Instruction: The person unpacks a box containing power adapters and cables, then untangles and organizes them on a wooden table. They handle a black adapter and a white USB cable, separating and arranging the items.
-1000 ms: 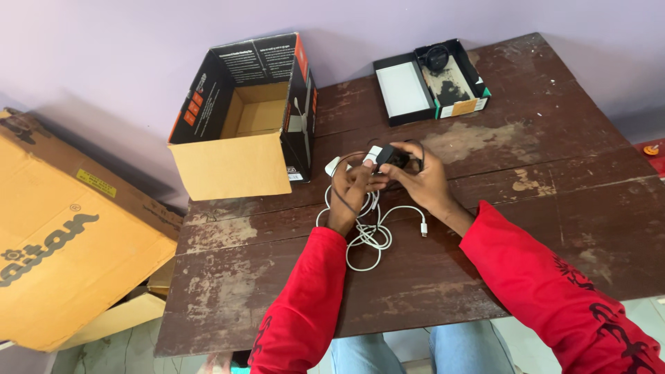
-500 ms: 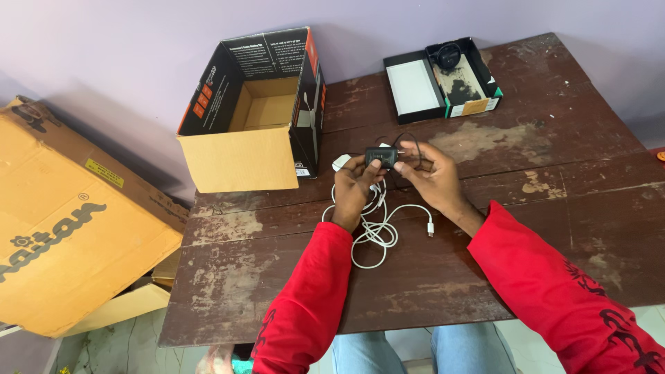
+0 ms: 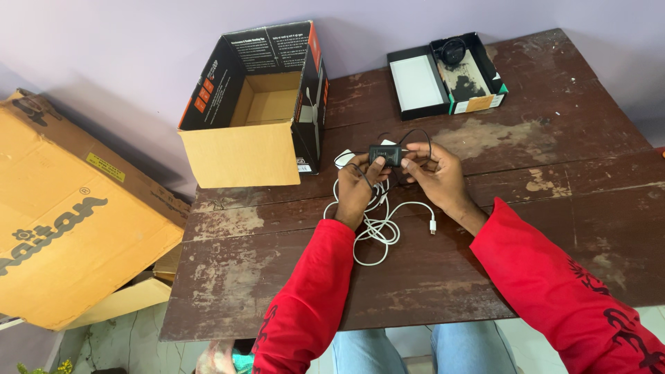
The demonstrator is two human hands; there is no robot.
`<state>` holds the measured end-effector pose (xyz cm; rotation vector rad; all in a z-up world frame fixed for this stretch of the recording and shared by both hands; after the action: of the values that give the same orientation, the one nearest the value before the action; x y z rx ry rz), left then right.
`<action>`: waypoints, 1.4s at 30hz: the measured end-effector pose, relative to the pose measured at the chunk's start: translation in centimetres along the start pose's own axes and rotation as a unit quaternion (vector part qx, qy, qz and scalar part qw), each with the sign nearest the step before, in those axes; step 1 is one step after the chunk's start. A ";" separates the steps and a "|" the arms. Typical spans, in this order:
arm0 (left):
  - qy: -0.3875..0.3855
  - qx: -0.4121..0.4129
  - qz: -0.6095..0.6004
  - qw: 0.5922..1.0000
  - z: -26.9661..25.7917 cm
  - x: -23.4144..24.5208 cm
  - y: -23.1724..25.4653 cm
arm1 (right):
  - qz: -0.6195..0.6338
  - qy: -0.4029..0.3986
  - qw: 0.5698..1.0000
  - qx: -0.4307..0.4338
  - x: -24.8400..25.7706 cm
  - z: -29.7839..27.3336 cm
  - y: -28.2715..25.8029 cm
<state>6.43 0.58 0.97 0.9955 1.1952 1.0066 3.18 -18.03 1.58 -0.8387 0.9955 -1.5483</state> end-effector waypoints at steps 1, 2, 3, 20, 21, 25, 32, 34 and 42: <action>0.002 0.004 0.005 1.000 0.0 0.0 0.0 | 0.004 0.001 1.000 -0.003 0.0 0.0 0.1; 0.002 0.005 0.005 1.000 0.0 0.0 0.0 | 0.007 0.002 1.000 -0.006 0.0 0.0 0.1; 0.003 0.007 0.006 1.000 0.0 0.1 -0.1 | 0.008 0.002 1.000 -0.008 0.0 0.0 0.2; 0.012 0.006 -0.013 1.000 0.3 0.0 -1.2 | 0.046 0.020 0.998 -0.033 -0.1 0.0 1.8; 0.009 0.006 -0.015 1.000 0.3 0.0 -1.4 | 0.044 0.021 0.998 -0.034 0.0 0.0 2.0; 0.003 0.004 -0.049 0.999 0.6 0.1 -2.2 | 0.040 0.029 0.998 -0.037 0.1 -0.1 2.6; 0.013 0.015 -0.033 0.999 1.2 0.2 -2.9 | 0.050 0.035 0.997 -0.042 0.1 0.2 3.2; 0.015 0.024 -0.029 0.999 1.1 0.3 -2.8 | 0.046 0.034 0.997 -0.045 0.1 0.3 2.9; 0.017 0.027 -0.030 0.999 0.9 0.2 -2.4 | 0.009 0.038 0.998 -0.050 -0.2 0.2 1.8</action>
<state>7.53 0.05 -1.31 0.9831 1.2793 0.9510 4.11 -17.98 0.00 -0.8427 1.1418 -1.5352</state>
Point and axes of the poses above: each hand's wrist, its own z-axis towards the middle knuckle, its own x-axis out of the back of the hand, y = z × x, the point moved 2 cm from there along z, towards the middle knuckle, and after that the axes turned 7 degrees about y, right-handed, at the moved point
